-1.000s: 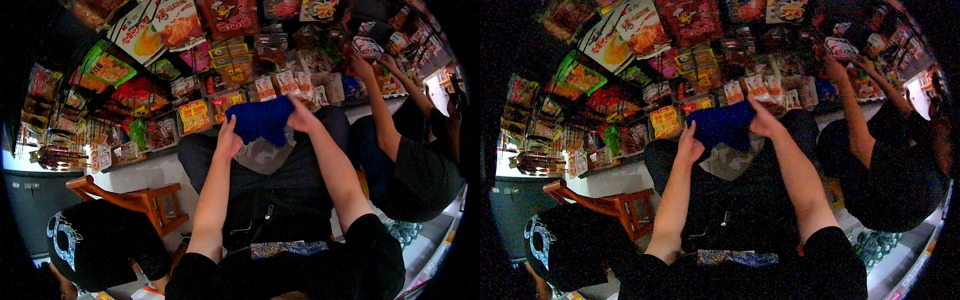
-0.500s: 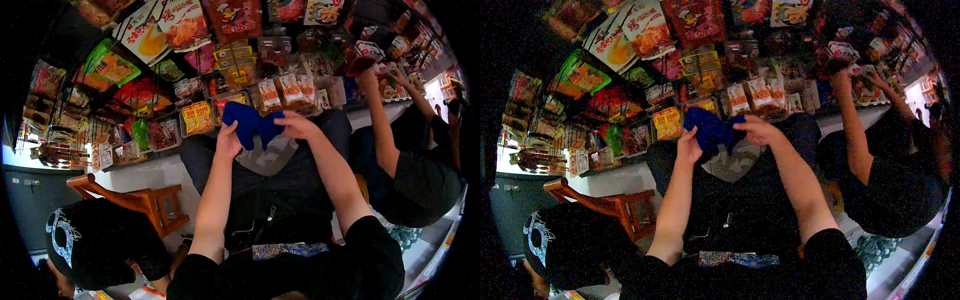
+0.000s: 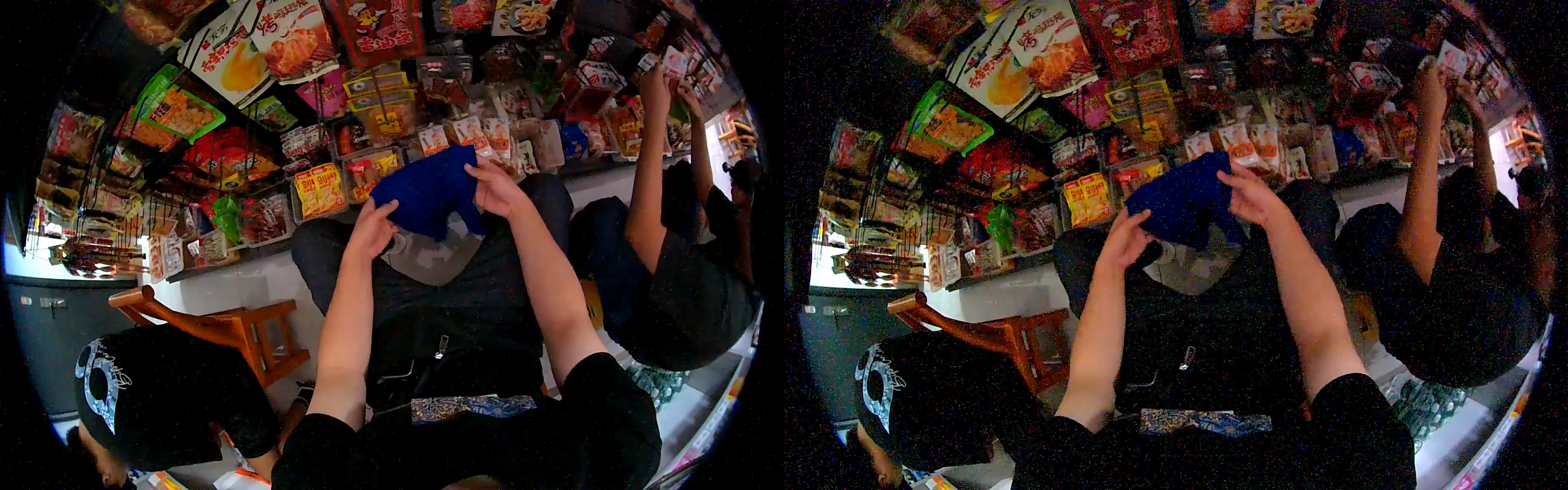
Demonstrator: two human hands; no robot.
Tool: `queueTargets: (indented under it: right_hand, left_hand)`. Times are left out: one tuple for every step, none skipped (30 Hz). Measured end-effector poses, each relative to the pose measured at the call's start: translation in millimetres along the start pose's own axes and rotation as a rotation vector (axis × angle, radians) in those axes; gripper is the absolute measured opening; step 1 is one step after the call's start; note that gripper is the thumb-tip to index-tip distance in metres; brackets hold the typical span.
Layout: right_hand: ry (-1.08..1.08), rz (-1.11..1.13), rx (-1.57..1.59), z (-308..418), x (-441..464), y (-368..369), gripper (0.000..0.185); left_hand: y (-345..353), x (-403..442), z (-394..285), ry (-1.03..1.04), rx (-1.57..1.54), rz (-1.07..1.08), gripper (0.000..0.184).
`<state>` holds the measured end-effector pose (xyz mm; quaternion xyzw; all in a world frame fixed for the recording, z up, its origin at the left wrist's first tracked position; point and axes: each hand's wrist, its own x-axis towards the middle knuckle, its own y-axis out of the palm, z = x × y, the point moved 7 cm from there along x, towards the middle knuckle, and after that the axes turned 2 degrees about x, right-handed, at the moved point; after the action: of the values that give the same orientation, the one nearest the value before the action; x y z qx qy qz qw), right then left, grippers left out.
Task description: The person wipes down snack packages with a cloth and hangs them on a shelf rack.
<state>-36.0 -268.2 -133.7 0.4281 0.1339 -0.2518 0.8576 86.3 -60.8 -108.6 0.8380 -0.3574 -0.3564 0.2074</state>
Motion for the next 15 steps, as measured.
queueTargets:
  right_hand:
    - [-0.001, 0.013, -0.036, -3, 5, -7, 0.074]
    - [-0.003, 0.025, -0.072, -5, 9, -13, 0.073]
    - [-0.018, 0.014, -0.084, -4, 9, -14, 0.071]
    - [-0.032, -0.001, -0.085, -3, 9, -14, 0.068]
    - [-0.047, -0.016, -0.086, -3, 9, -15, 0.066]
    - [-0.060, -0.033, -0.075, 3, 0, -2, 0.063]
    - [-0.074, -0.051, -0.065, 6, -5, 5, 0.060]
    - [-0.065, -0.067, -0.141, 6, -3, -1, 0.058]
    - [-0.056, -0.082, -0.217, 7, -4, -3, 0.057]
    - [-0.047, -0.097, -0.293, 8, -4, -5, 0.055]
    - [-0.083, -0.166, -0.362, 11, -6, -11, 0.053]
    - [-0.118, -0.235, -0.430, 19, -20, 4, 0.051]
    - [-0.154, -0.304, -0.498, 25, -28, 10, 0.049]
    - [-0.176, -0.293, -0.521, 27, -27, 11, 0.046]
    - [-0.198, -0.282, -0.544, 28, -27, 12, 0.043]
  left_hand:
    - [-4, 4, 1, 0.011, -0.032, 0.008, 0.039]
    - [-7, 7, 2, 0.023, -0.064, 0.014, 0.038]
    - [-8, 6, -3, 0.055, -0.098, -0.010, 0.038]
    - [-9, 4, -9, 0.087, -0.132, -0.035, 0.037]
    - [-10, 3, -13, 0.119, -0.167, -0.058, 0.037]
    - [-15, 3, -13, 0.140, -0.099, -0.102, 0.036]
    - [-20, 3, -10, 0.162, -0.032, -0.146, 0.035]
    - [-25, 3, -9, 0.182, 0.034, -0.189, 0.034]
    - [-27, 3, -11, 0.208, 0.102, -0.249, 0.033]
    - [-29, 2, -12, 0.233, 0.171, -0.309, 0.033]
    - [-31, 0, -15, 0.257, 0.239, -0.370, 0.032]
    - [-32, -1, -20, 0.284, 0.418, -0.425, 0.032]
    - [-32, -2, -26, 0.310, 0.597, -0.478, 0.032]
    - [-31, -4, -31, 0.335, 0.777, -0.528, 0.032]
    - [-28, -7, -34, 0.327, 0.799, -0.538, 0.032]
